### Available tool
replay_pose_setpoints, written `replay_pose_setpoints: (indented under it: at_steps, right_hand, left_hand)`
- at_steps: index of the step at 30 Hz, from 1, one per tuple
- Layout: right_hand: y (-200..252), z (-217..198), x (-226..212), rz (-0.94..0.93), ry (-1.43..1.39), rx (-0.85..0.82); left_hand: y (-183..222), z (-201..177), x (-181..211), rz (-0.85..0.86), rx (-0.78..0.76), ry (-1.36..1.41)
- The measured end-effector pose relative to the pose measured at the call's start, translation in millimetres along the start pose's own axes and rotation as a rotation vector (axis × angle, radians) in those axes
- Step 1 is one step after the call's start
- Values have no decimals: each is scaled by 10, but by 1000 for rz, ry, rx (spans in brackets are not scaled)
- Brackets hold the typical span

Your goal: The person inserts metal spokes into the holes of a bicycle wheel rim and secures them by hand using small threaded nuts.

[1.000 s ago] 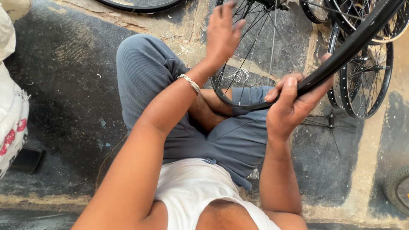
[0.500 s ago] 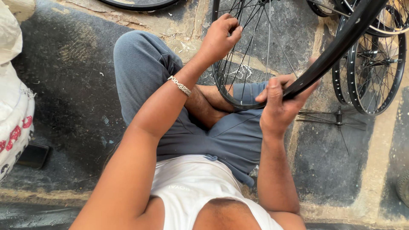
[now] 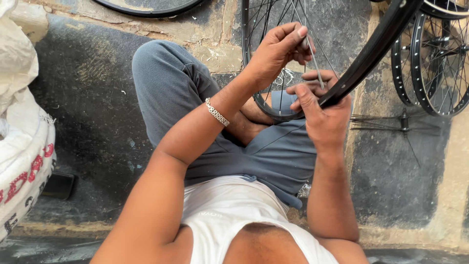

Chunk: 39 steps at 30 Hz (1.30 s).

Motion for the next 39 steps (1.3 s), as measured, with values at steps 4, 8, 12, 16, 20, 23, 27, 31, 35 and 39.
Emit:
replay_pose_setpoints:
  at_steps: [4,8,12,16,20,23,27,31,35,39]
  right_hand:
    - [-17,40,-101,-9,83,96]
    - [14,82,-48,-53,-7,103]
    - [15,32,52,-23,-23,102]
    - [-7,31,107,-70,-29,79]
    - [12,42,119,-81,-44,69]
    - [20,65,112,-41,-22,86]
    - [32,78,93,-71,-44,83]
    - [13,74,90,-60,-29,95]
    - [30,69,107,-58,-50,104]
    - [27,59,106,-39,-36,112]
  left_hand:
    - [29,-21,5,-23,20,-106]
    - [69,-181,-25,-85,86,-244]
    - [24,-462,73,221,409,-1376]
    - [-169,-707,176,575,217,-1975]
    - [-223,-798,163,539,155,-1903]
    - [-123,-782,222,507,175,-1776]
    - [-68,-785,339,484,162,-1724]
    - [-101,-859,325,570,123,-1594]
    - [-87,-1038,222,432,227,-1210]
    - [-54,-1128,215,254,194,-632]
Point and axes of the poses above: each hand's wrist, its own y-axis away from the middle knuckle, its own z-axis out of the palm, x = y × z, the point moved 1 cm from there along -y, towards the middle knuckle, and after that the axes turned 12 degrees about y, right-handed, at the moved point
